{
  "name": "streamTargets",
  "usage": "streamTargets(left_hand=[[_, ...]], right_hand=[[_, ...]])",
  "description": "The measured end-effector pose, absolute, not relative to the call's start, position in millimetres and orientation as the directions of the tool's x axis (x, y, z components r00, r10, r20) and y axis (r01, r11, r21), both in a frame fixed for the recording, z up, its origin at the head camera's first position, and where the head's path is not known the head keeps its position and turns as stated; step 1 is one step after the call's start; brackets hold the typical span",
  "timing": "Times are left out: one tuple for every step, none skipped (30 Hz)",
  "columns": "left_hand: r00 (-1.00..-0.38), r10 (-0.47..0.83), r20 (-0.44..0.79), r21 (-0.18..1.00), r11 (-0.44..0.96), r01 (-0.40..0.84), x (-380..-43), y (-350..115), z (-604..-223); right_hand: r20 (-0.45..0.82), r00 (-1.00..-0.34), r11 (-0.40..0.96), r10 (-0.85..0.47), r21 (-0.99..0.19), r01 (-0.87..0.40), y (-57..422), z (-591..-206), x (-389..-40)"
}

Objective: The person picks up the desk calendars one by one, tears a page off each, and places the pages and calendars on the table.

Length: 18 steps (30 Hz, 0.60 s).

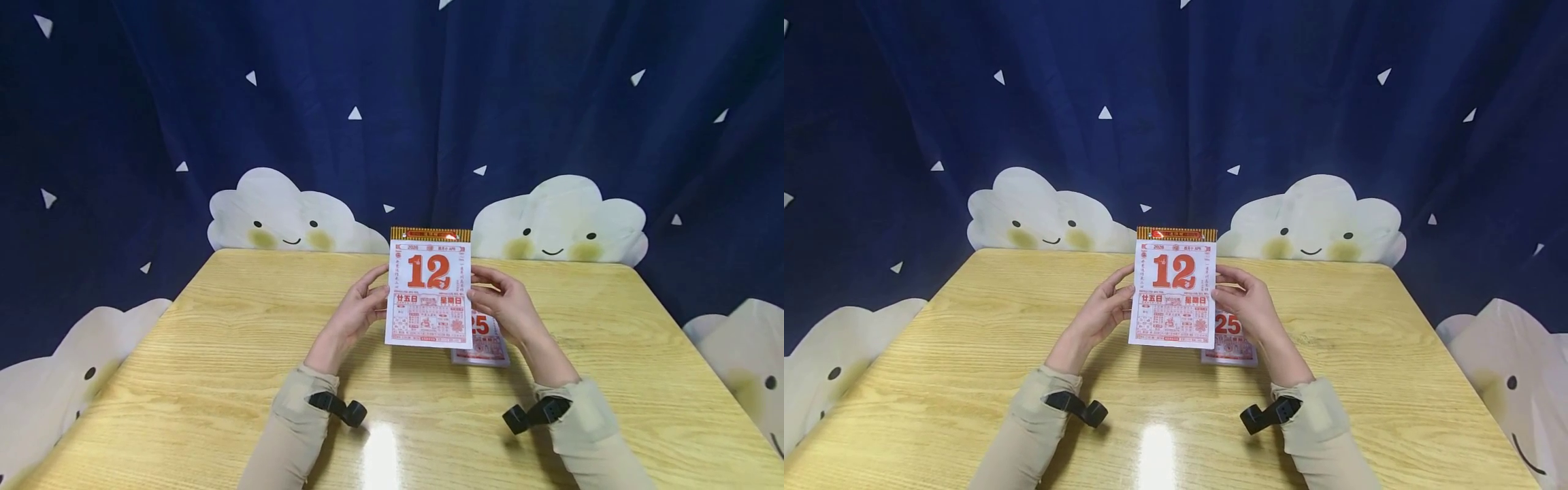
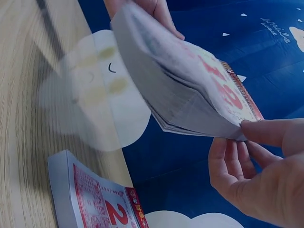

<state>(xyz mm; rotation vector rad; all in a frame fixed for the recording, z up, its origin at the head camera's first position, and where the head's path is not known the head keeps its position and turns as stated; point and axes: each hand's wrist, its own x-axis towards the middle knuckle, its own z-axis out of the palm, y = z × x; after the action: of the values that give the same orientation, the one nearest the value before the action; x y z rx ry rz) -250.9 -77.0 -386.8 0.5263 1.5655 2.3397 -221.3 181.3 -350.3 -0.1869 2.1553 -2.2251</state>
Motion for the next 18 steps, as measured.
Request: streamTargets(left_hand=[[-0.894,0.42,0.153,0.923,-0.383,-0.022,-250.8,-76.9,-387.1],[-0.895,0.417,0.161,0.919,-0.393,-0.018,-250.7,-76.7,-387.3],[-0.895,0.413,0.169,0.915,-0.403,-0.013,-250.5,-76.3,-387.4],[-0.896,0.408,0.174,0.911,-0.412,-0.01,-250.2,-75.6,-387.6],[-0.898,0.403,0.179,0.907,-0.421,-0.008,-250.2,-75.1,-387.9],[-0.899,0.398,0.184,0.905,-0.426,-0.003,-250.0,-74.7,-388.2],[-0.9,0.394,0.187,0.902,-0.432,-0.001,-249.9,-74.5,-388.4],[-0.901,0.39,0.189,0.901,-0.434,0.001,-249.9,-74.2,-388.6],[-0.901,0.388,0.192,0.9,-0.437,0.003,-249.8,-74.2,-388.9],[-0.902,0.387,0.193,0.899,-0.438,0.005,-249.7,-74.2,-389.2],[-0.902,0.386,0.195,0.899,-0.439,0.007,-249.6,-74.2,-389.5],[-0.902,0.384,0.197,0.898,-0.441,0.009,-249.4,-74.2,-389.6],[-0.903,0.382,0.198,0.896,-0.444,0.009,-249.2,-74.3,-389.6],[-0.903,0.38,0.2,0.895,-0.446,0.01,-248.9,-74.3,-389.6],[-0.904,0.377,0.2,0.892,-0.451,0.009,-248.7,-74.4,-389.5],[-0.907,0.373,0.198,0.89,-0.457,0.007,-248.7,-74.4,-389.4],[-0.909,0.368,0.196,0.887,-0.461,0.005,-248.7,-74.4,-389.3],[-0.911,0.365,0.194,0.885,-0.465,0.002,-248.7,-74.5,-389.0]], right_hand=[[0.059,-0.992,-0.025,-0.113,-0.998,-0.057,181.3,-350.0,-221.5],[0.058,-0.992,-0.016,-0.115,-0.998,-0.057,181.4,-349.6,-221.6],[0.06,-0.992,-0.002,-0.114,-0.998,-0.06,181.5,-349.3,-221.7],[0.067,-0.991,0.018,-0.114,-0.997,-0.069,182.1,-349.3,-221.6],[0.075,-0.991,0.046,-0.112,-0.996,-0.08,182.4,-349.0,-221.5],[0.087,-0.991,0.088,-0.105,-0.991,-0.096,182.4,-348.4,-221.3],[0.113,-0.988,0.129,-0.101,-0.984,-0.125,182.5,-348.0,-221.1],[0.153,-0.984,0.178,-0.096,-0.97,-0.168,182.3,-347.5,-220.8],[0.21,-0.974,0.238,-0.089,-0.945,-0.225,181.8,-346.7,-220.3],[0.277,-0.957,0.303,-0.086,-0.908,-0.29,181.1,-345.6,-219.4],[0.346,-0.934,0.372,-0.087,-0.858,-0.353,180.2,-344.5,-218.6],[0.422,-0.902,0.44,-0.093,-0.795,-0.418,179.2,-343.5,-217.4],[0.499,-0.86,0.494,-0.11,-0.723,-0.483,178.2,-342.4,-216.1],[0.563,-0.816,0.545,-0.132,-0.646,-0.534,176.8,-340.9,-214.7],[0.614,-0.773,0.584,-0.161,-0.572,-0.576,175.4,-339.5,-213.1],[0.647,-0.736,0.609,-0.199,-0.507,-0.61,174.0,-338.3,-211.5],[0.669,-0.702,0.617,-0.244,-0.452,-0.645,172.3,-337.6,-210.0],[0.681,-0.672,0.615,-0.292,-0.404,-0.677,170.6,-337.1,-208.4]])
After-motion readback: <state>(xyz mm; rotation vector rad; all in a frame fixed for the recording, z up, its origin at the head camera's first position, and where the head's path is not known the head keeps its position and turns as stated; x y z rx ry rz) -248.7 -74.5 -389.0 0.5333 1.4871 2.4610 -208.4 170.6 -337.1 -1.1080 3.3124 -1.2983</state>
